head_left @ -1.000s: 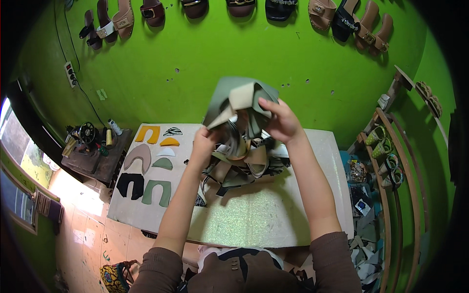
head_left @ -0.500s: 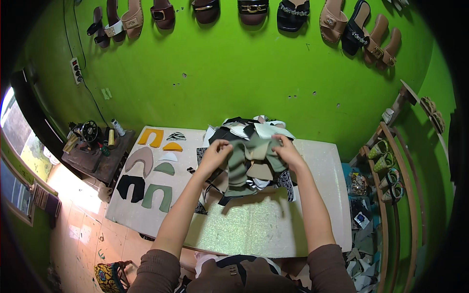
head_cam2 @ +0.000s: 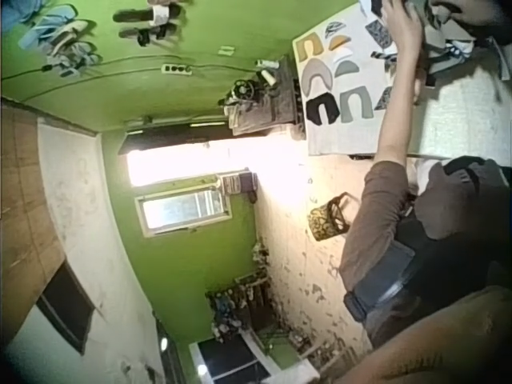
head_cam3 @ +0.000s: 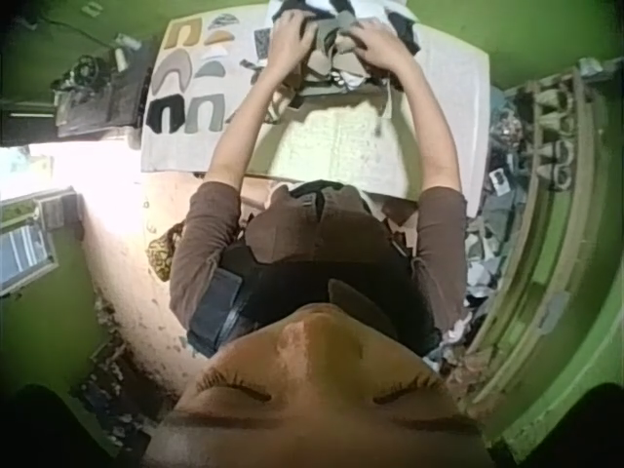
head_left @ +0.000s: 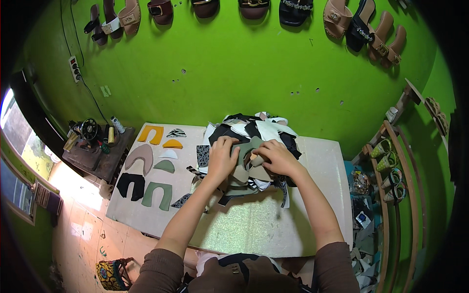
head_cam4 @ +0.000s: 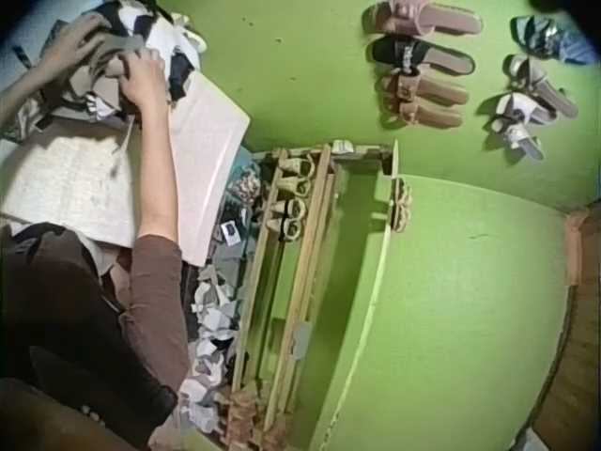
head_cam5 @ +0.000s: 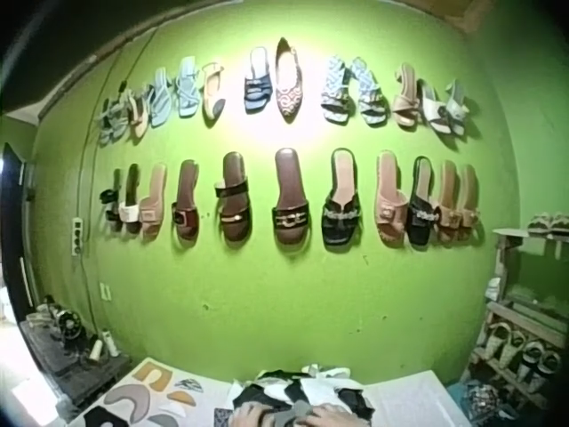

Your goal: Sorting and arranging cut fabric and leather components for footwear on a workshop table.

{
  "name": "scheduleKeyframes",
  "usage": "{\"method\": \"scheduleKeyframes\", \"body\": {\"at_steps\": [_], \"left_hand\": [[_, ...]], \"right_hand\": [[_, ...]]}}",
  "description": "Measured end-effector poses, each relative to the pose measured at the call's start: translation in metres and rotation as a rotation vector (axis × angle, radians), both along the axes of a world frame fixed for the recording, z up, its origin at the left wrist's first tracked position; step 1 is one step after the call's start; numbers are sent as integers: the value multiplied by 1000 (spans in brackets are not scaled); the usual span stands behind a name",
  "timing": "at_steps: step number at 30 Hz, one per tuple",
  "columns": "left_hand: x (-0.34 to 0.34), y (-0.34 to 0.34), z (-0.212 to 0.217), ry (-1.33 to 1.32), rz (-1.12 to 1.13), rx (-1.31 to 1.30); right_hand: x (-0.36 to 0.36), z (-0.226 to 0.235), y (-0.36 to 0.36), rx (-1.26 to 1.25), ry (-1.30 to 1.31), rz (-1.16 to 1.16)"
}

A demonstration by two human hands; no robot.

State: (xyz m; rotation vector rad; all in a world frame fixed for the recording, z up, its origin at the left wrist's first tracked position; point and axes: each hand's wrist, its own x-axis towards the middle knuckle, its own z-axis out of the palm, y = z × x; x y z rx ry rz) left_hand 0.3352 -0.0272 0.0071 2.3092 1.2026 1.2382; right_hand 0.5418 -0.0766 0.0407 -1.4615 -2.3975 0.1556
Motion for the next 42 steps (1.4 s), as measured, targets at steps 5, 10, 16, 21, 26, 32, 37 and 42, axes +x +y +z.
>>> {"method": "scheduleKeyframes", "body": {"at_steps": [5,10,16,21,26,32,37,42], "left_hand": [[-7,-23,26,-29,-171,73],[1,-38,35,51,-266,35],[3,-40,27,-123,-329,-32],[-18,-30,28,-245,-334,-161],[-18,-34,42,-401,-499,-766],[-32,-34,26,-446,-518,-1060],[-28,-24,9,-319,-324,-863],[-10,-21,12,22,-139,-368]], "right_hand": [[11,7,3,27,327,-21],[-2,45,1,-386,729,-88],[4,47,-7,-818,1351,336],[5,67,-17,-649,1292,42],[17,36,-9,-566,733,-46],[8,35,-8,-712,451,-97],[12,31,15,-535,488,-287],[21,19,40,-399,366,-374]]}}
